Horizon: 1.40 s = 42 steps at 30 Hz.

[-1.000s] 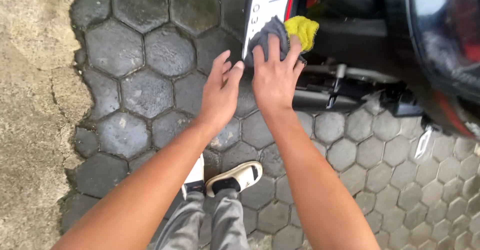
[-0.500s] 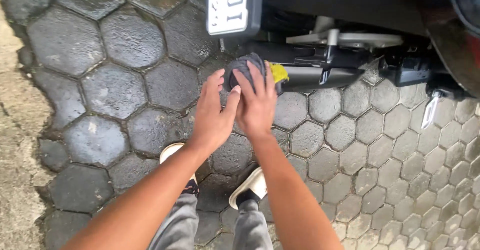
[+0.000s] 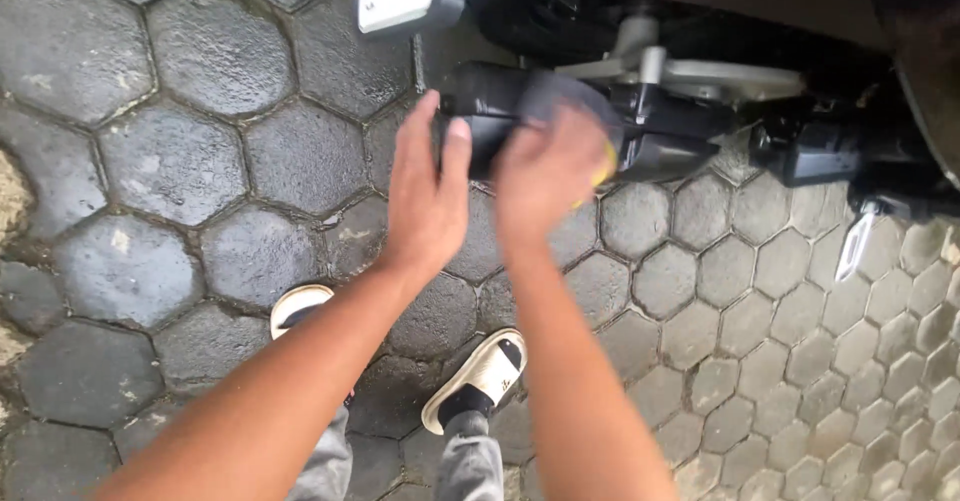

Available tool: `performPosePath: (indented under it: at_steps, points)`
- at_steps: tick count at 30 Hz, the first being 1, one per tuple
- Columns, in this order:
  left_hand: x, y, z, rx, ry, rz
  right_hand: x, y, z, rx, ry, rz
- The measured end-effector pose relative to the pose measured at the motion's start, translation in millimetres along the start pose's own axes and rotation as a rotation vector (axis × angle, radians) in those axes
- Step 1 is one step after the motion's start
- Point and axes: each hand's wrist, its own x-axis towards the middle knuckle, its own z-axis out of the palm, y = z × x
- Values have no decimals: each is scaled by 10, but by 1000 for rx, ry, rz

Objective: Clean and wipe down various parts of a black motorcycle using a cloth and soapy water.

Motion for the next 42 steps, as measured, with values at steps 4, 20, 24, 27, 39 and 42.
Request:
performPosePath:
  at_steps: [4, 20, 24, 27, 39, 42]
  points:
    - [7, 23, 44, 6, 24, -156, 230, -108, 19, 11, -43, -481]
    - [-119, -49, 181, -191, 108, -82, 500, -920, 145, -259, -733, -850]
    - [-226, 53, 133, 148, 135, 8, 226, -360, 178, 229, -470, -838]
    - [-182, 171, 114, 338, 37, 286, 5, -118, 28, 354, -184, -720]
    - [-140, 316, 294, 659, -448, 434, 239, 1897, -363, -35, -65, -676]
    - [-138, 346, 338, 804, -504, 386, 276, 2011, -279, 7, -137, -561]
